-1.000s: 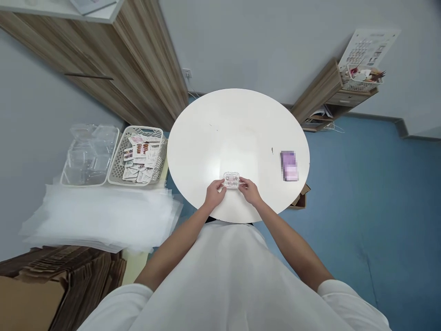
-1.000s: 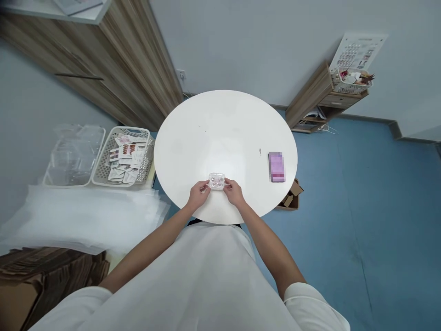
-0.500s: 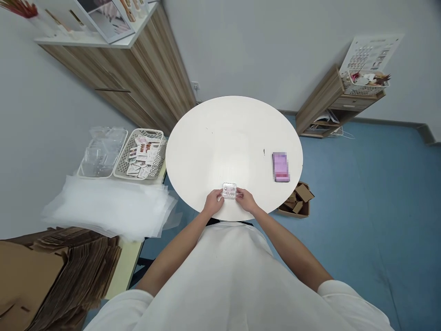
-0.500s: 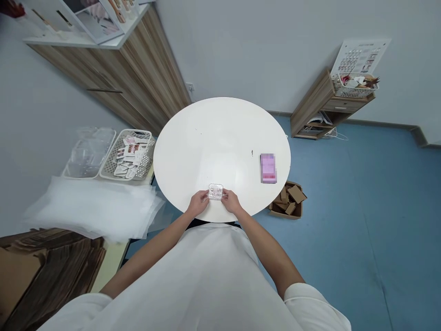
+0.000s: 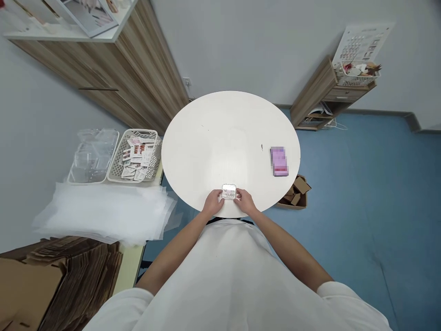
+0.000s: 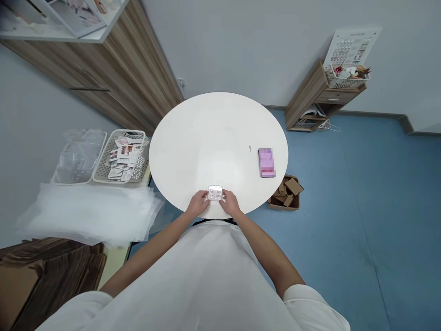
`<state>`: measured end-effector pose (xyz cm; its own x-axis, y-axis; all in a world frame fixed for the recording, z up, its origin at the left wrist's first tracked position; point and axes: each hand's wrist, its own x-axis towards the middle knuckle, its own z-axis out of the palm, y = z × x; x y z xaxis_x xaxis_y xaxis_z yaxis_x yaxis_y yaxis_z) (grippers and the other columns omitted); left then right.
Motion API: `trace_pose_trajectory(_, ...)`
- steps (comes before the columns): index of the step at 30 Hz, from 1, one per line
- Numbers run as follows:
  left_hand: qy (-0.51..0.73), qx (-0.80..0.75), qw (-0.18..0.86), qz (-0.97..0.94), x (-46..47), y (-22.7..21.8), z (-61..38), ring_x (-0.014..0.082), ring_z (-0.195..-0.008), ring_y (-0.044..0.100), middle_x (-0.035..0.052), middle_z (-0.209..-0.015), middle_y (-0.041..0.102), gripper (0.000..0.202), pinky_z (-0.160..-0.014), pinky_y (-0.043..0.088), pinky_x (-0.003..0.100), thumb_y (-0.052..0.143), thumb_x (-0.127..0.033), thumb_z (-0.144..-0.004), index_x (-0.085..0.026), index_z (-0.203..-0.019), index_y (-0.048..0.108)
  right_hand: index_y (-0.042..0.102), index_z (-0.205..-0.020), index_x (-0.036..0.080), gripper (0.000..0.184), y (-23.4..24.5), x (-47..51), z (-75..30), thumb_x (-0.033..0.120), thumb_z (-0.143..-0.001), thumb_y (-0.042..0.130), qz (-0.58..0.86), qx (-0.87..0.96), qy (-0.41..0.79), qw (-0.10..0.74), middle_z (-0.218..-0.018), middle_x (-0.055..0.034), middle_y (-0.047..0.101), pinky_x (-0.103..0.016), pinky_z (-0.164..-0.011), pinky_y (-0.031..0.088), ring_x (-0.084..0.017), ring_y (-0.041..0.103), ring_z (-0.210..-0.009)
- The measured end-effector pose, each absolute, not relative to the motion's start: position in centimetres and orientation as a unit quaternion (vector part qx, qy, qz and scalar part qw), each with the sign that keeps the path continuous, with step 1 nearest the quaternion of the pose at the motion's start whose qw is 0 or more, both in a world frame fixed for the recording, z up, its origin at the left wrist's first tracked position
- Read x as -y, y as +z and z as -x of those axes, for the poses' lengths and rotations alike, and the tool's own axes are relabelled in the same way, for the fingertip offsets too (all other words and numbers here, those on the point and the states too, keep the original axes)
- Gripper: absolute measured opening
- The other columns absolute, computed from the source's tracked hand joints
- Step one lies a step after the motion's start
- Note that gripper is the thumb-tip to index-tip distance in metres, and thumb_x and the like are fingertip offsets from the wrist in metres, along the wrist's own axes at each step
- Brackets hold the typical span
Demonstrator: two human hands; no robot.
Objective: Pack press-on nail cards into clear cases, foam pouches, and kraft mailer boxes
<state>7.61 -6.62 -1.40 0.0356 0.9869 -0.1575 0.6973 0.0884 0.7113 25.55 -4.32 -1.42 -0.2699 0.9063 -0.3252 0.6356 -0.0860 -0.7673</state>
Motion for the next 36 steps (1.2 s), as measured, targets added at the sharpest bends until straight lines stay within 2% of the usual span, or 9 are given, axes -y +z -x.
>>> trace_pose_trajectory(3, 0.206, -0.629, 0.298, -0.688, 6.6, -1.2, -6.9, 0.0235, -0.104, 0.048, 0.0109, -0.114, 0.049, 0.047, -0.086, 0.042, 0.039, 0.056, -0.025, -0.069, -0.017, -0.115, 0.045, 0.033, -0.127, 0.021, 0.067, -0.9, 4.7, -25.3, 0.025, -0.066, 0.062, 0.564, 0.742, 0.34, 0.121, -0.122, -0.0126, 0.043, -0.042, -0.085, 0.041, -0.026, 0.043, -0.109)
trace_pose_trajectory(7, 0.148, -0.574, 0.287, -0.753, 6.7, -1.0, -6.1, 0.028, -0.114, 0.039, 0.012, -0.128, 0.038, 0.064, -0.09, 0.036, 0.042, 0.062, -0.03, -0.065, -0.021, -0.124, 0.038, 0.039, -0.121, 0.024, 0.069, -0.7, 4.3, -24.8, 0.029, -0.06, 0.07, 0.492, 0.827, 0.268, 0.053, -0.136, -0.0117, 0.029, -0.046, -0.086, 0.038, -0.032, 0.03, -0.12)
trace_pose_trajectory(16, 0.107, -0.535, 0.295, -0.784, 6.0, -1.1, -5.5, 0.0277, -0.106, 0.042, 0.0103, -0.119, 0.045, 0.064, -0.086, 0.037, 0.041, 0.062, -0.026, -0.064, -0.023, -0.123, 0.038, 0.051, -0.102, 0.018, 0.036, -0.9, 2.8, -24.8, 0.026, -0.069, 0.064, 0.434, 0.873, 0.218, 0.054, -0.125, -0.0128, 0.043, -0.046, -0.089, 0.036, -0.029, 0.04, -0.11)
trace_pose_trajectory(22, 0.1, -0.526, 0.29, -0.793, 6.1, -0.7, -5.3, 0.0284, -0.104, 0.043, 0.0104, -0.116, 0.046, 0.066, -0.082, 0.038, 0.039, 0.065, -0.03, -0.061, -0.023, -0.122, 0.038, 0.054, -0.097, 0.016, 0.022, -0.7, 3.1, -24.5, 0.019, -0.075, 0.052, 0.421, 0.883, 0.205, 0.031, -0.128, -0.0145, 0.041, -0.044, -0.09, 0.036, -0.028, 0.043, -0.108)
trace_pose_trajectory(25, 0.088, -0.529, 0.274, -0.798, 6.6, -0.4, -5.1, 0.0295, -0.106, 0.042, 0.0117, -0.122, 0.043, 0.066, -0.081, 0.037, 0.039, 0.065, -0.032, -0.063, -0.024, -0.122, 0.038, 0.054, -0.097, 0.015, 0.024, -0.4, 3.7, -24.2, 0.024, -0.075, 0.053, 0.417, 0.881, 0.219, 0.043, -0.126, -0.0152, 0.043, -0.044, -0.09, 0.036, -0.028, 0.044, -0.107)
trace_pose_trajectory(28, 0.066, -0.523, 0.258, -0.809, 6.9, 0.0, -4.6, 0.0277, -0.105, 0.043, 0.0113, -0.123, 0.043, 0.052, -0.08, 0.036, 0.038, 0.056, -0.026, -0.071, -0.024, -0.121, 0.04, 0.054, -0.099, 0.016, 0.028, 0.4, 4.7, -24.1, 0.029, -0.075, 0.054, 0.425, 0.872, 0.239, 0.054, -0.125, -0.0142, 0.045, -0.044, -0.089, 0.037, -0.028, 0.044, -0.107)
trace_pose_trajectory(30, 0.059, -0.515, 0.255, -0.816, 7.0, 0.2, -4.3, 0.0264, -0.103, 0.044, 0.0108, -0.118, 0.047, 0.046, -0.082, 0.035, 0.038, 0.051, -0.021, -0.074, -0.024, -0.12, 0.043, 0.053, -0.103, 0.018, 0.034, 0.9, 5.4, -24.1, 0.035, -0.074, 0.056, 0.443, 0.859, 0.25, 0.058, -0.13, -0.0133, 0.041, -0.044, -0.088, 0.037, -0.028, 0.042, -0.111)
trace_pose_trajectory(33, 0.079, -0.507, 0.244, -0.823, 7.0, 0.5, -3.8, 0.0269, -0.104, 0.045, 0.0107, -0.112, 0.051, 0.044, -0.089, 0.029, 0.043, 0.05, -0.021, -0.075, -0.025, -0.119, 0.045, 0.047, -0.115, 0.02, 0.056, 1.2, 6.5, -24.4, 0.044, -0.067, 0.062, 0.471, 0.842, 0.254, 0.064, -0.139, -0.0123, 0.027, -0.045, -0.09, 0.035, -0.031, 0.033, -0.119)
trace_pose_trajectory(36, 0.096, -0.498, 0.227, -0.831, 6.9, 0.7, -3.7, 0.0276, -0.106, 0.043, 0.0106, -0.111, 0.052, 0.042, -0.094, 0.021, 0.047, 0.051, -0.023, -0.076, -0.025, -0.117, 0.046, 0.042, -0.122, 0.02, 0.058, 1.0, 7.3, -24.7, 0.034, -0.069, 0.062, 0.492, 0.833, 0.245, 0.069, -0.137, -0.012, 0.031, -0.044, -0.092, 0.034, -0.029, 0.035, -0.119)
